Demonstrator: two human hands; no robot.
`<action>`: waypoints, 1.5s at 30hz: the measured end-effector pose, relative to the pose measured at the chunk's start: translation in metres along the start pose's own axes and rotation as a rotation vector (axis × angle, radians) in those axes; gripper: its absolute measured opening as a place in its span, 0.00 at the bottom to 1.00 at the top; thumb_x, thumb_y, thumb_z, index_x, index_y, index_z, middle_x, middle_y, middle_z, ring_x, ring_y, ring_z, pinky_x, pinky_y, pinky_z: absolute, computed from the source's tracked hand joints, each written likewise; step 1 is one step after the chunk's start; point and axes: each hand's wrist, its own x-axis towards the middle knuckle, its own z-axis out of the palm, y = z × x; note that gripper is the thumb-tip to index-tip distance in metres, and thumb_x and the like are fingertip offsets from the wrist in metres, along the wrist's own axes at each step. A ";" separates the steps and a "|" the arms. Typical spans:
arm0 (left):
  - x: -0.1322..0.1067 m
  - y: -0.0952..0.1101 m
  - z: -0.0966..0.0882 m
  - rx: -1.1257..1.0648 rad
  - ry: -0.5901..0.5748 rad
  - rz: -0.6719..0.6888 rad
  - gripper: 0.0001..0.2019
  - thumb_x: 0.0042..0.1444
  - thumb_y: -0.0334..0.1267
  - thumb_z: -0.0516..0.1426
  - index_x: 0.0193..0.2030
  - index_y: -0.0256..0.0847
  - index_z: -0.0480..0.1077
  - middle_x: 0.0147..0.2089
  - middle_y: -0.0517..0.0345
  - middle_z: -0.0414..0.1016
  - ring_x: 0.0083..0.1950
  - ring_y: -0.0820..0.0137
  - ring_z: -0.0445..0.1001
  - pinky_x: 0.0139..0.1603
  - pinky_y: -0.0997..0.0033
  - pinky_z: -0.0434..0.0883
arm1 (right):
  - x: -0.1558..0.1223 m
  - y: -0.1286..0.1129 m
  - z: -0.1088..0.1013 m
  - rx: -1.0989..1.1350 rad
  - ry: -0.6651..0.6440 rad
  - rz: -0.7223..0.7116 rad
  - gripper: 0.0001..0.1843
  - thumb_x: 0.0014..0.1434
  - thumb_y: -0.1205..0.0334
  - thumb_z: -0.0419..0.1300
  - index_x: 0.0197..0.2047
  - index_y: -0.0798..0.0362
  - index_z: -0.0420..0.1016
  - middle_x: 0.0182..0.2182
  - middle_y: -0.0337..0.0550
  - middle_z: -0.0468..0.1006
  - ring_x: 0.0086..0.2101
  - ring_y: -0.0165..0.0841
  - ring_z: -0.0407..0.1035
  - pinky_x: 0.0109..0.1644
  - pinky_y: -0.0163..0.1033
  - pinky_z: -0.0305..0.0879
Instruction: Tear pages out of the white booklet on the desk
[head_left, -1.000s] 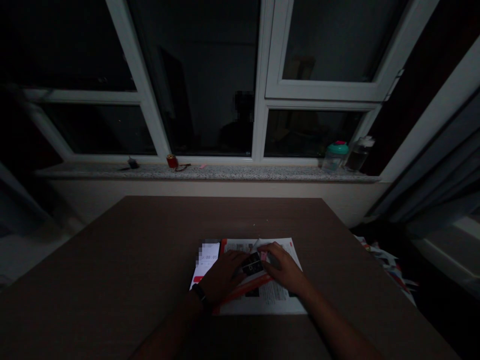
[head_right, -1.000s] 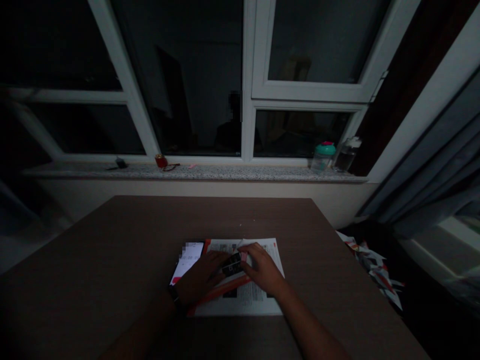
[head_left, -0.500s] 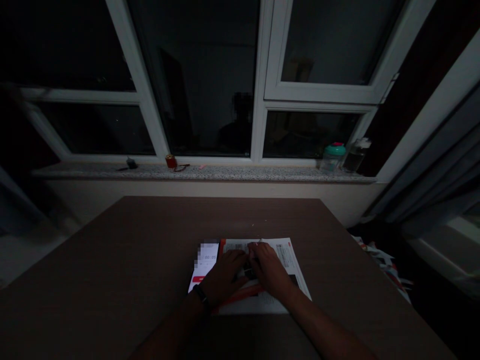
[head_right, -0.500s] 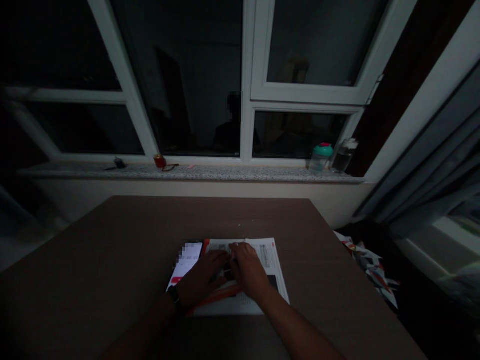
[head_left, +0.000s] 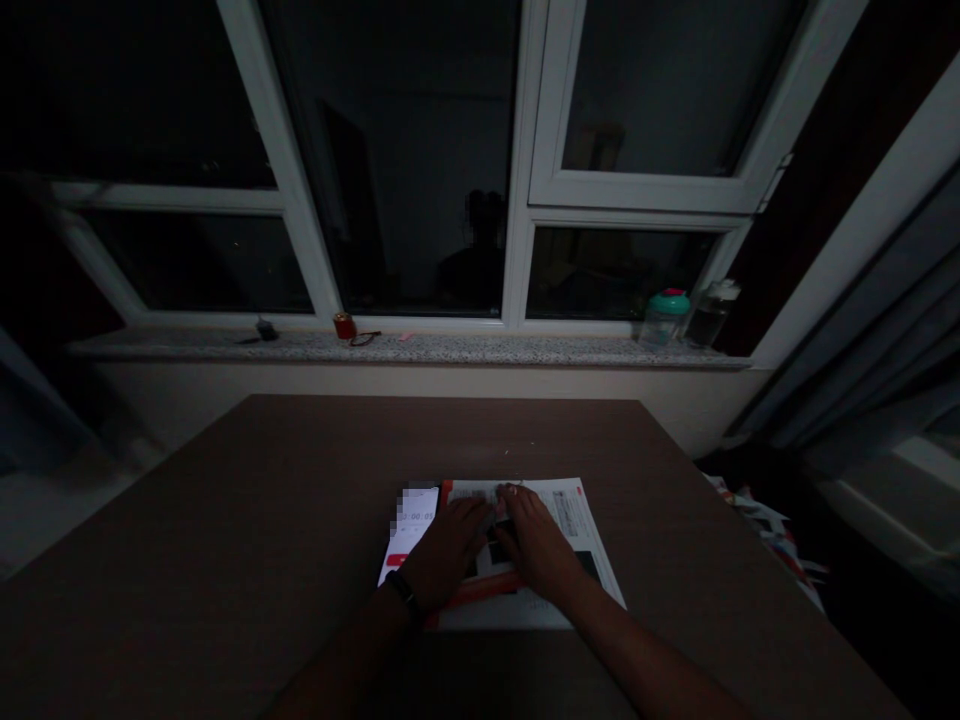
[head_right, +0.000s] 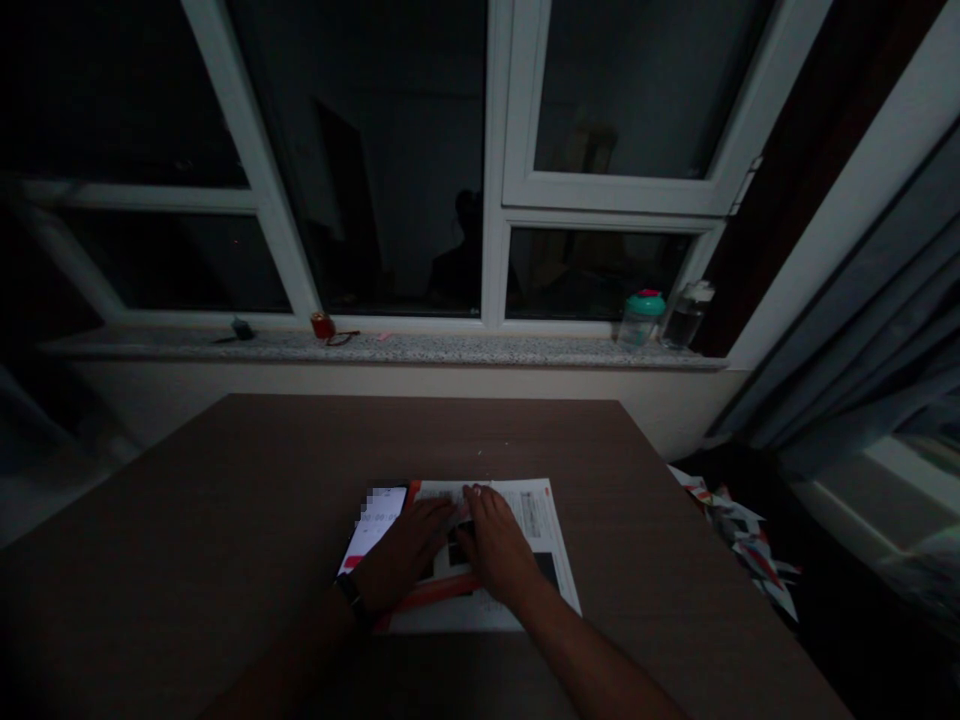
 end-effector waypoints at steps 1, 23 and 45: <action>-0.001 -0.002 0.002 0.011 0.003 -0.008 0.20 0.69 0.37 0.46 0.66 0.45 0.54 0.66 0.49 0.59 0.65 0.61 0.58 0.64 0.50 0.59 | 0.000 0.000 0.001 -0.003 -0.004 0.003 0.32 0.61 0.65 0.57 0.66 0.51 0.51 0.57 0.54 0.65 0.58 0.47 0.58 0.62 0.59 0.59; -0.005 -0.015 0.009 0.034 -0.065 -0.092 0.25 0.62 0.29 0.51 0.65 0.44 0.56 0.69 0.50 0.54 0.68 0.60 0.53 0.66 0.49 0.57 | -0.009 -0.002 -0.005 -0.037 -0.057 0.013 0.36 0.59 0.67 0.58 0.67 0.49 0.49 0.59 0.53 0.63 0.60 0.48 0.55 0.63 0.58 0.58; -0.007 -0.021 0.010 0.010 -0.113 -0.119 0.28 0.59 0.24 0.49 0.67 0.44 0.56 0.70 0.51 0.50 0.70 0.59 0.49 0.68 0.49 0.53 | -0.021 0.000 -0.013 -0.081 -0.091 0.050 0.38 0.58 0.68 0.59 0.68 0.49 0.47 0.59 0.50 0.63 0.59 0.45 0.56 0.64 0.53 0.57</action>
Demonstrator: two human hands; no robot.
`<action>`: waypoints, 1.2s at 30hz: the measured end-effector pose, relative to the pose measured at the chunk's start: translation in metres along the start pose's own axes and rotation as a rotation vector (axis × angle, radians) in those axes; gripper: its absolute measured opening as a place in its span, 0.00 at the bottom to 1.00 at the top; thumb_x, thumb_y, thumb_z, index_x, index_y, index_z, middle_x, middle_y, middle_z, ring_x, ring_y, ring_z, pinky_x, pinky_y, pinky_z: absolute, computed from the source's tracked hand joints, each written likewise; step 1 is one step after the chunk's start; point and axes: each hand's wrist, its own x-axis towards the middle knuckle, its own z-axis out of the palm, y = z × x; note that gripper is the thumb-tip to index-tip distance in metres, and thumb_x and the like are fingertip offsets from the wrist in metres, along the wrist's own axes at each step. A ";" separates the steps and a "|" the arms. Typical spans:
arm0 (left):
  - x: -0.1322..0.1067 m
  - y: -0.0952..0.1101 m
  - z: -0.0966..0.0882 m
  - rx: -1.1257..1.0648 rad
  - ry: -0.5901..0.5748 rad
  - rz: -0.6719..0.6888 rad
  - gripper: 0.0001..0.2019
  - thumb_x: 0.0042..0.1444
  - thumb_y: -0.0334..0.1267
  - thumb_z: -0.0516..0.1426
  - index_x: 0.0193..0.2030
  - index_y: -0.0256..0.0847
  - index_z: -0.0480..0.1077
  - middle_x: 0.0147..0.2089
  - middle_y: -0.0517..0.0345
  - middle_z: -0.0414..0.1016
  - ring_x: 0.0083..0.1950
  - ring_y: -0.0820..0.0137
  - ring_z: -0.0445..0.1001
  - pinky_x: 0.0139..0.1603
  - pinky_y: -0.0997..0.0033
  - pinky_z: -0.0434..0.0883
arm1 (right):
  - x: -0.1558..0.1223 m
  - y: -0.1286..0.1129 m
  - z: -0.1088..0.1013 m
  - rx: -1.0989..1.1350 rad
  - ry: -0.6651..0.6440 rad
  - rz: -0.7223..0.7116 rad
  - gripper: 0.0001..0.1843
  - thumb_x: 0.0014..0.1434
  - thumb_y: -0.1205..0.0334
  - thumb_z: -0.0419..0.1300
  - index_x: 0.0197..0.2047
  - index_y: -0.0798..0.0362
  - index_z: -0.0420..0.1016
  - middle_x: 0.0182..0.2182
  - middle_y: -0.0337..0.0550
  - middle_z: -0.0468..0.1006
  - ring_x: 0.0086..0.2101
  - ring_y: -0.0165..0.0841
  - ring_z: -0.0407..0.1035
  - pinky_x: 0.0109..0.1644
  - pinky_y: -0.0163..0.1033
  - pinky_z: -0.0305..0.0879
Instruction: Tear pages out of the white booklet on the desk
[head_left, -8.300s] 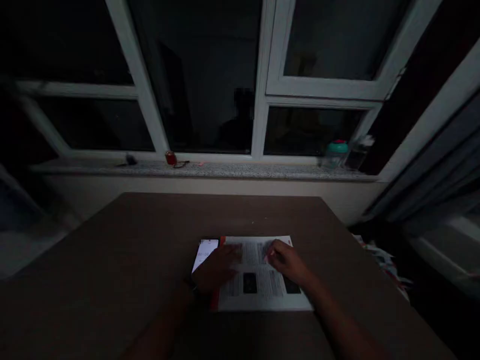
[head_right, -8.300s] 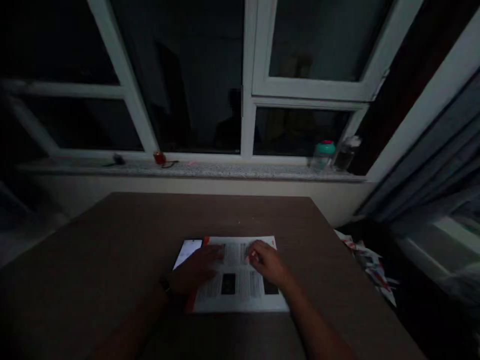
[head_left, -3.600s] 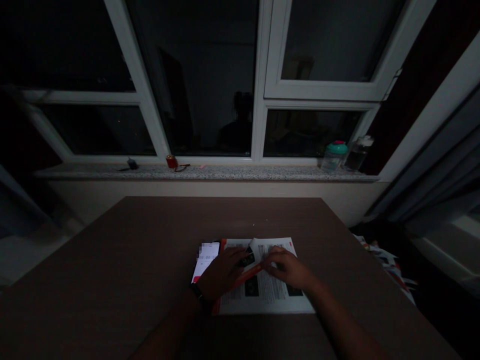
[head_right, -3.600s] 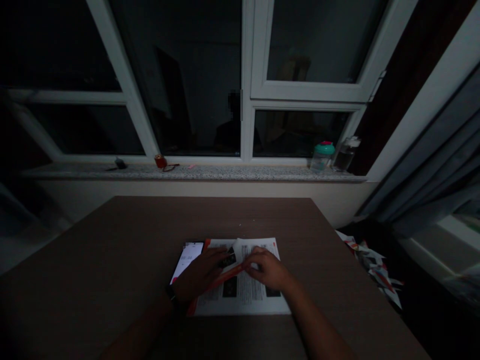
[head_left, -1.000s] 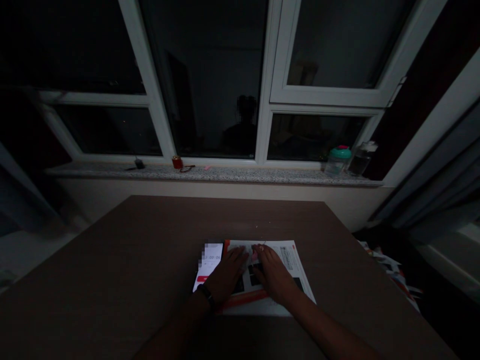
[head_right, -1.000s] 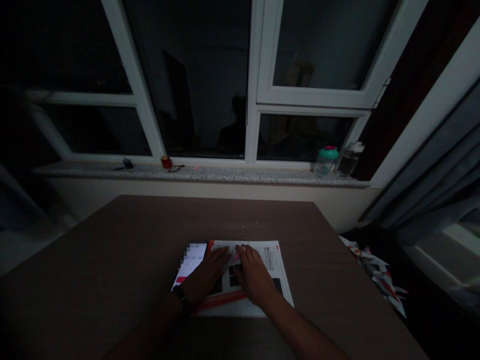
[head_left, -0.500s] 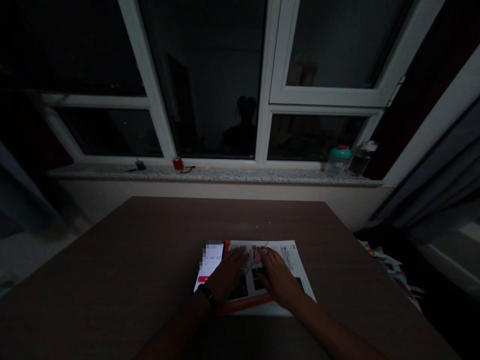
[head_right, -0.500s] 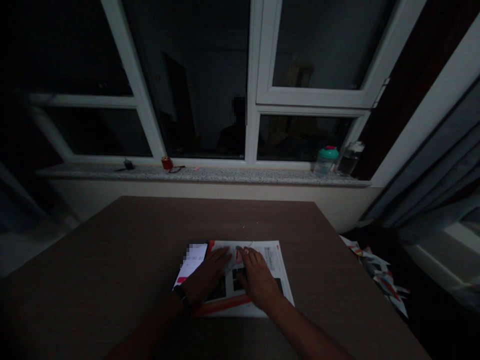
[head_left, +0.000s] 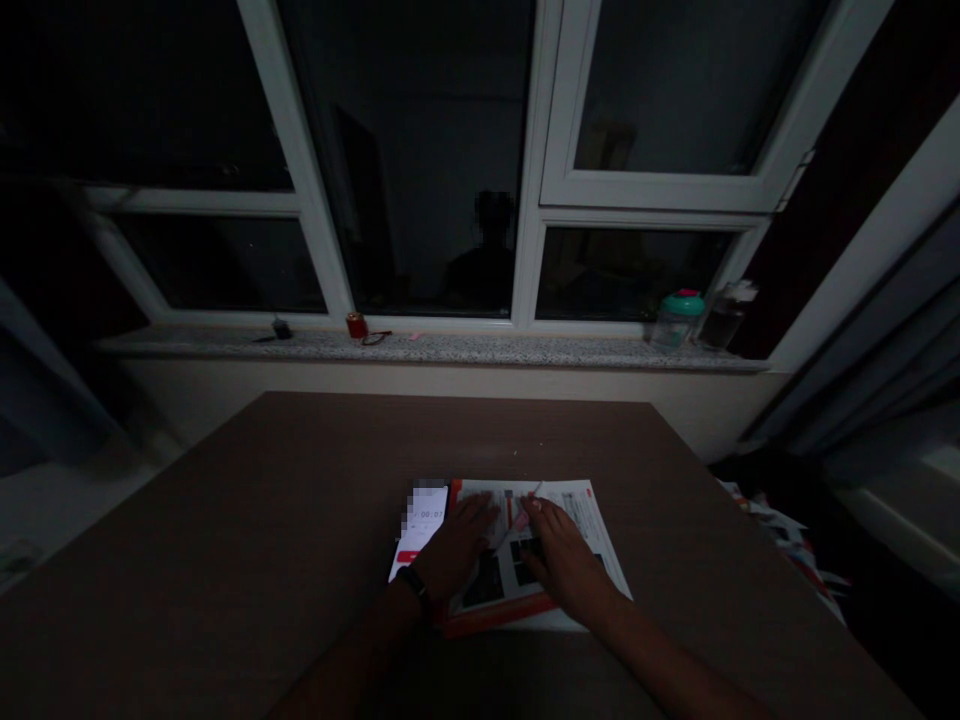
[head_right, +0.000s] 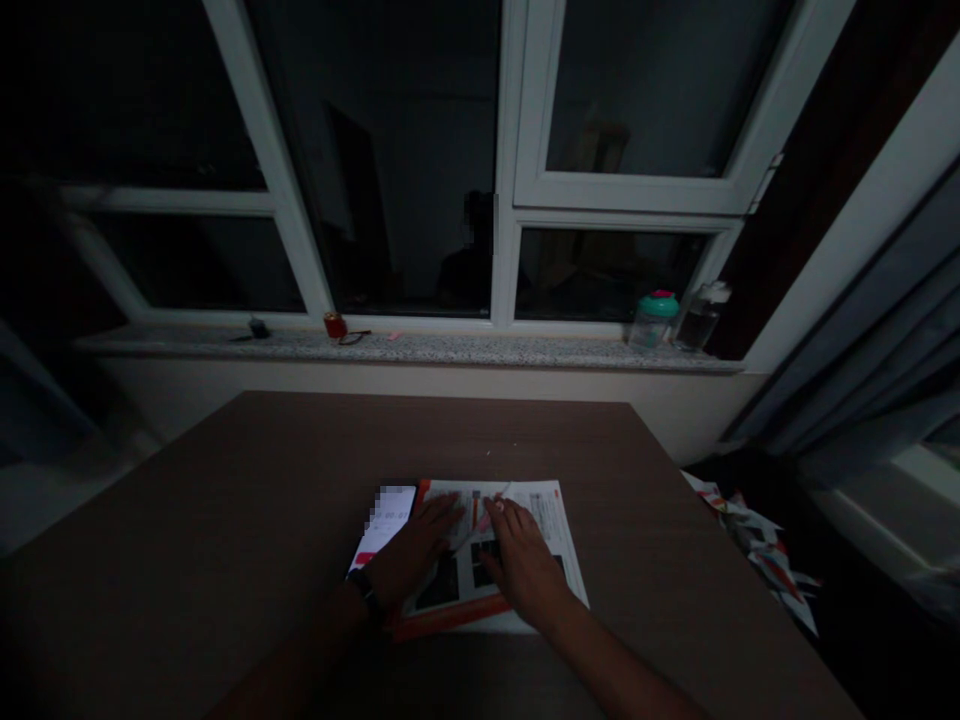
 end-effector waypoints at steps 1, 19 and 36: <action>0.000 0.000 0.000 -0.002 -0.001 -0.001 0.28 0.59 0.25 0.49 0.66 0.44 0.56 0.70 0.51 0.50 0.70 0.59 0.49 0.68 0.49 0.53 | 0.000 0.001 0.000 -0.002 0.000 0.001 0.38 0.58 0.68 0.59 0.68 0.49 0.47 0.59 0.50 0.63 0.59 0.45 0.56 0.64 0.53 0.57; 0.000 0.000 0.000 0.001 -0.002 0.005 0.27 0.60 0.25 0.49 0.66 0.45 0.55 0.71 0.52 0.50 0.70 0.61 0.48 0.68 0.51 0.53 | -0.007 0.003 -0.006 0.018 -0.002 0.005 0.39 0.57 0.69 0.60 0.68 0.49 0.48 0.59 0.51 0.63 0.60 0.44 0.56 0.63 0.53 0.58; -0.002 -0.005 -0.001 0.022 -0.030 0.005 0.27 0.61 0.27 0.49 0.67 0.45 0.53 0.71 0.53 0.48 0.71 0.62 0.46 0.68 0.53 0.53 | -0.014 0.010 -0.016 0.066 -0.052 -0.046 0.43 0.57 0.70 0.60 0.69 0.47 0.42 0.60 0.50 0.62 0.60 0.43 0.55 0.64 0.53 0.57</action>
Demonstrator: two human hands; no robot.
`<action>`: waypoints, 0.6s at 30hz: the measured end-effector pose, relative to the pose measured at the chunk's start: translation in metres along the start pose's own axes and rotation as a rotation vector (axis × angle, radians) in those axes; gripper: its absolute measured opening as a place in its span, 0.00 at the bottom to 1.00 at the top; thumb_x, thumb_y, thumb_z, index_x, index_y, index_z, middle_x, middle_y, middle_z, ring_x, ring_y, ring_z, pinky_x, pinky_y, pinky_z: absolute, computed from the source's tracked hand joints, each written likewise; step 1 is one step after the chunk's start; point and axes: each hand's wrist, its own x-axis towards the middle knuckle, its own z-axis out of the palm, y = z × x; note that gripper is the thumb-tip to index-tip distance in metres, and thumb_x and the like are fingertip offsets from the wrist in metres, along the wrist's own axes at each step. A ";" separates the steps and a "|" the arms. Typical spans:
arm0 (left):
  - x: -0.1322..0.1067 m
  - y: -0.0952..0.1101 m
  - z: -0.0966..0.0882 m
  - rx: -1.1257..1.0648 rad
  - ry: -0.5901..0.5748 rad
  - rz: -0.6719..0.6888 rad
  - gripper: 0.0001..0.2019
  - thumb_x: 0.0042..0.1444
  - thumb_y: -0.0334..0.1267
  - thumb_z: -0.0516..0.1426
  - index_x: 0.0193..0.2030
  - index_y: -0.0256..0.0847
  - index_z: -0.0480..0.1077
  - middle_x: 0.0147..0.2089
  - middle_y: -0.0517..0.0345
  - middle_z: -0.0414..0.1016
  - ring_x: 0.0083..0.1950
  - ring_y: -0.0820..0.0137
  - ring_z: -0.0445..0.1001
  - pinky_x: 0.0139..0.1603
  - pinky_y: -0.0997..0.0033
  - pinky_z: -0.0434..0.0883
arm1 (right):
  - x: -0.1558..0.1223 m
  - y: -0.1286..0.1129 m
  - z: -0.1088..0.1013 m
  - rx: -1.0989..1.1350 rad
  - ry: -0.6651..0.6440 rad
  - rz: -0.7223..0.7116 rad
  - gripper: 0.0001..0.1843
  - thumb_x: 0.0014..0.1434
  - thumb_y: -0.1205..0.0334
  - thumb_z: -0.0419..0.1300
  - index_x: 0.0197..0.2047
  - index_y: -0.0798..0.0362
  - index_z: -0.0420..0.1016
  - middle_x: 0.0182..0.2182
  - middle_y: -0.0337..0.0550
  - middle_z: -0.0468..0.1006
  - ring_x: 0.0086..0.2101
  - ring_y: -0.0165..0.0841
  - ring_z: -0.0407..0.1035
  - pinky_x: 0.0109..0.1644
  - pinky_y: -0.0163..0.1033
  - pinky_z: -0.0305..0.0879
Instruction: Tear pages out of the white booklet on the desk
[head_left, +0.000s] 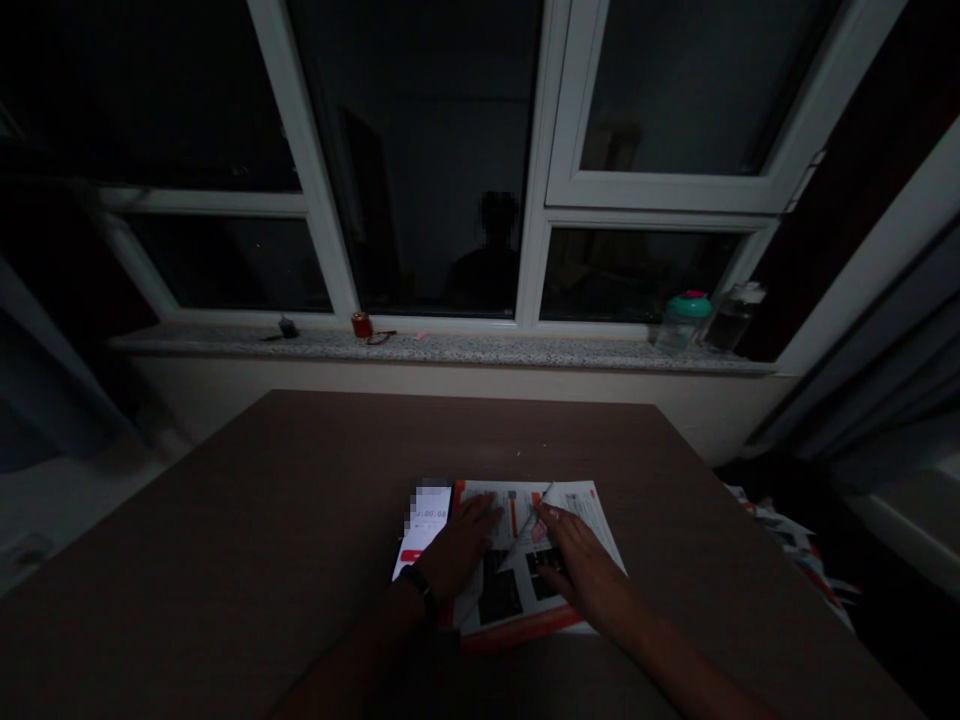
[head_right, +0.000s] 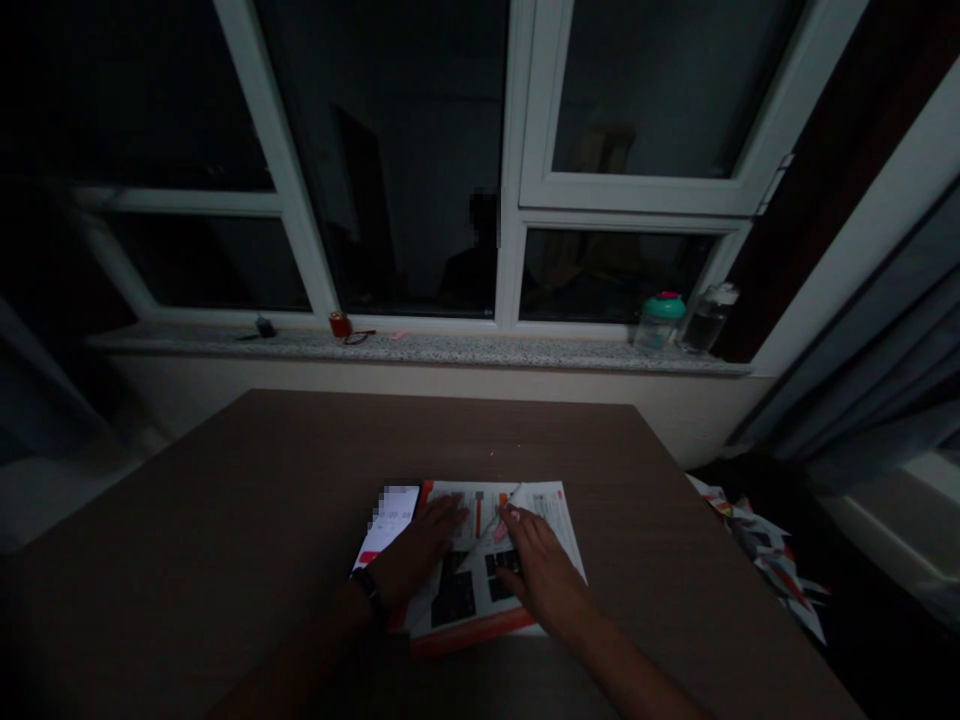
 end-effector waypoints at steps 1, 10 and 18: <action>0.000 0.000 0.000 -0.001 0.002 -0.003 0.27 0.61 0.26 0.49 0.67 0.46 0.53 0.71 0.53 0.48 0.71 0.62 0.46 0.68 0.52 0.53 | -0.001 0.001 0.000 -0.005 0.001 0.004 0.43 0.57 0.70 0.60 0.69 0.47 0.42 0.60 0.50 0.62 0.60 0.43 0.55 0.64 0.54 0.57; 0.002 0.002 -0.001 -0.004 -0.020 -0.026 0.29 0.60 0.25 0.50 0.67 0.45 0.53 0.71 0.54 0.47 0.71 0.62 0.46 0.68 0.52 0.53 | -0.013 0.018 -0.011 -0.005 -0.063 0.033 0.44 0.56 0.66 0.61 0.69 0.46 0.43 0.62 0.50 0.60 0.61 0.44 0.54 0.64 0.54 0.56; 0.000 0.005 -0.004 -0.008 -0.005 0.003 0.27 0.62 0.26 0.48 0.67 0.46 0.53 0.72 0.54 0.47 0.71 0.63 0.45 0.68 0.53 0.52 | -0.025 0.037 -0.020 -0.037 -0.103 0.045 0.41 0.59 0.59 0.59 0.70 0.49 0.43 0.64 0.50 0.58 0.63 0.42 0.50 0.66 0.51 0.52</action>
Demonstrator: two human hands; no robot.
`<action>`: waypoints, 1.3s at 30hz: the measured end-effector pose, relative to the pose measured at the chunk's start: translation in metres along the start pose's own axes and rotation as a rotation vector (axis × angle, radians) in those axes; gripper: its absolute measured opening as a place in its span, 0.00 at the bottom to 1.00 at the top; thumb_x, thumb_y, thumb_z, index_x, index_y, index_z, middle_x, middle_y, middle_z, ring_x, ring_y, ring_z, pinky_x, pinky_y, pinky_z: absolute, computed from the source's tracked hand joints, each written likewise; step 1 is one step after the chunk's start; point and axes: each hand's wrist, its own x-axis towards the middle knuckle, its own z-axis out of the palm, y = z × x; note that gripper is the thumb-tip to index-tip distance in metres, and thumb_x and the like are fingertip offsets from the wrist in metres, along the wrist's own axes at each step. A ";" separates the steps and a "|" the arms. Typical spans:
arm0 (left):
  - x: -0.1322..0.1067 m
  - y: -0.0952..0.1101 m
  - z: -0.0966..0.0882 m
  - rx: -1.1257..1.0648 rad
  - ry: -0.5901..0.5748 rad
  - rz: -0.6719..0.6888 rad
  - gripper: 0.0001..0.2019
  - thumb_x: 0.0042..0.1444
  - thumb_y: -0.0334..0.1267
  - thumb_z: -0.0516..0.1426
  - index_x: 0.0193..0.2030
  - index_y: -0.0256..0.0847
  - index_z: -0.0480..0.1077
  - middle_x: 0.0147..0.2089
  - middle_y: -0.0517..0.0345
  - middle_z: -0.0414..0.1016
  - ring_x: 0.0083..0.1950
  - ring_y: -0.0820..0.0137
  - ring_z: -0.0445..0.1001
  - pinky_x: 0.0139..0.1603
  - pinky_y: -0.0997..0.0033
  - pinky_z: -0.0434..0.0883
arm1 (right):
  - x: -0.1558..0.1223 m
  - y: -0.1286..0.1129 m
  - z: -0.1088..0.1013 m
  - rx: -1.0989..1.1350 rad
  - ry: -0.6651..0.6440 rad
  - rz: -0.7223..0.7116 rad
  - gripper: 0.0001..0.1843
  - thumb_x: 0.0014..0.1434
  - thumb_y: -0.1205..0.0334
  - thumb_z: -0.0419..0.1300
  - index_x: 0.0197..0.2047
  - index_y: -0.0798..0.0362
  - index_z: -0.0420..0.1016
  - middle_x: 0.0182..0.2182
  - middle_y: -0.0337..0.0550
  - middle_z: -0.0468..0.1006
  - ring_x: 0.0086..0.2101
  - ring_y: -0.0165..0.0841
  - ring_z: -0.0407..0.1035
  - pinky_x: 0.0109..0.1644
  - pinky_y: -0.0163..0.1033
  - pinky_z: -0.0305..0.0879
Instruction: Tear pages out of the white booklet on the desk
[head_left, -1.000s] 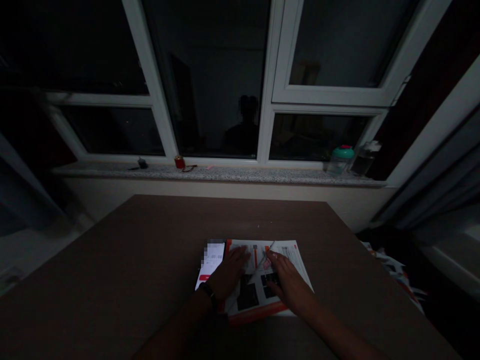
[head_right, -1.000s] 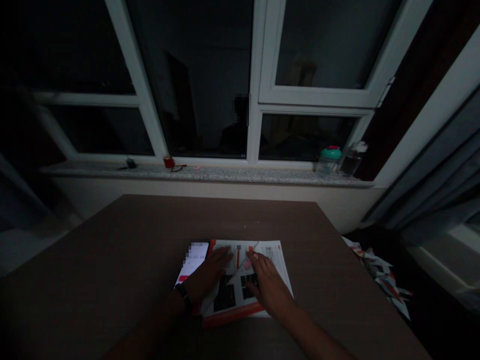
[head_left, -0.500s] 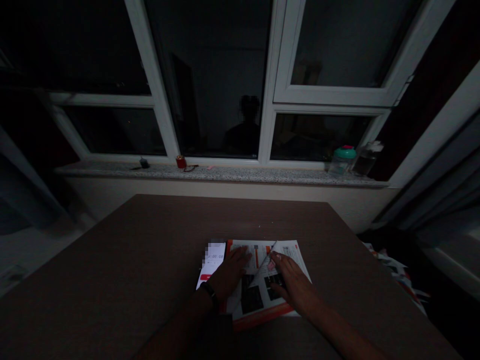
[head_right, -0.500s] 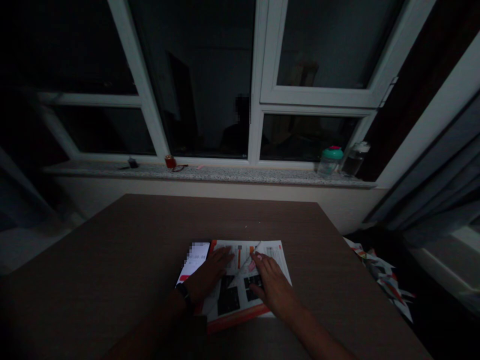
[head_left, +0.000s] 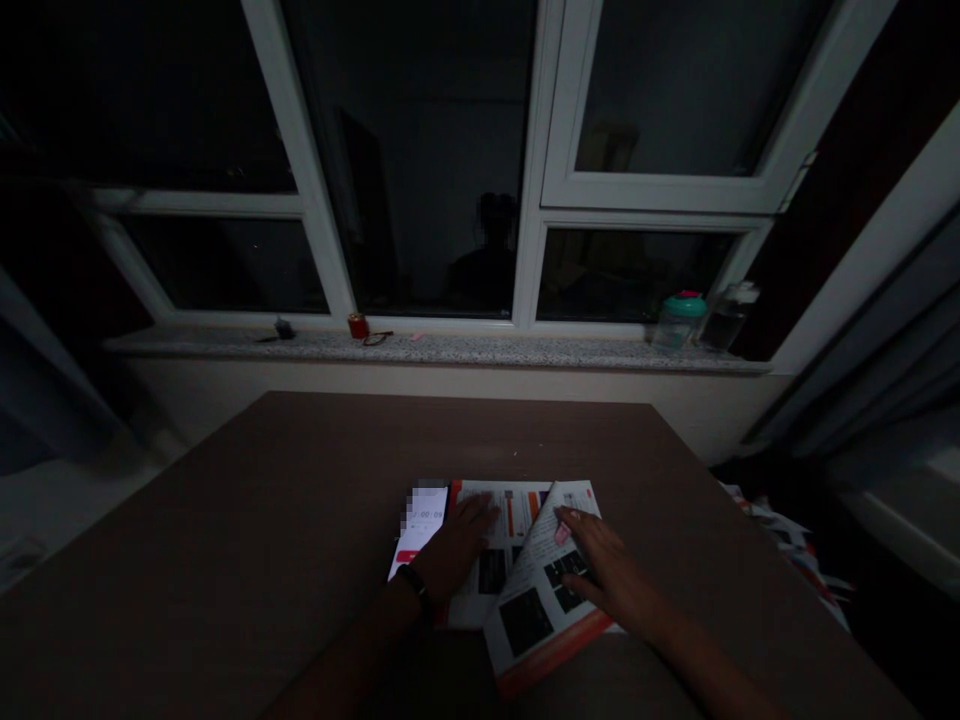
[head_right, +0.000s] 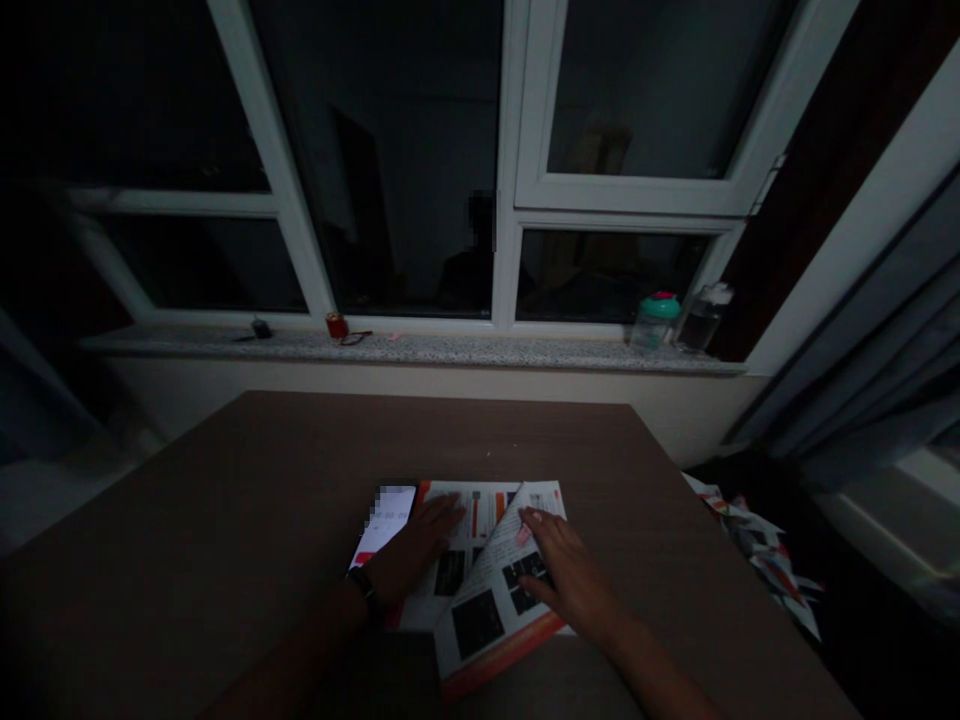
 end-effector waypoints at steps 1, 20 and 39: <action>0.001 0.000 -0.001 0.005 -0.004 0.000 0.27 0.62 0.26 0.48 0.67 0.45 0.53 0.72 0.53 0.47 0.71 0.63 0.46 0.68 0.53 0.52 | -0.001 0.000 0.000 0.004 0.008 0.003 0.41 0.59 0.59 0.59 0.70 0.49 0.43 0.64 0.50 0.58 0.63 0.42 0.50 0.66 0.50 0.51; 0.041 0.043 0.018 -0.048 -0.019 0.081 0.31 0.61 0.47 0.55 0.68 0.43 0.51 0.70 0.48 0.51 0.70 0.56 0.49 0.67 0.50 0.52 | 0.001 -0.001 -0.002 0.107 0.036 0.061 0.44 0.54 0.61 0.61 0.69 0.49 0.44 0.64 0.52 0.57 0.64 0.45 0.50 0.66 0.53 0.50; 0.033 0.046 0.024 0.019 0.091 0.106 0.29 0.62 0.42 0.54 0.68 0.45 0.50 0.69 0.51 0.52 0.69 0.57 0.51 0.67 0.49 0.53 | 0.066 -0.031 0.012 0.050 0.300 0.029 0.28 0.63 0.64 0.52 0.66 0.52 0.53 0.58 0.53 0.65 0.60 0.45 0.55 0.62 0.57 0.58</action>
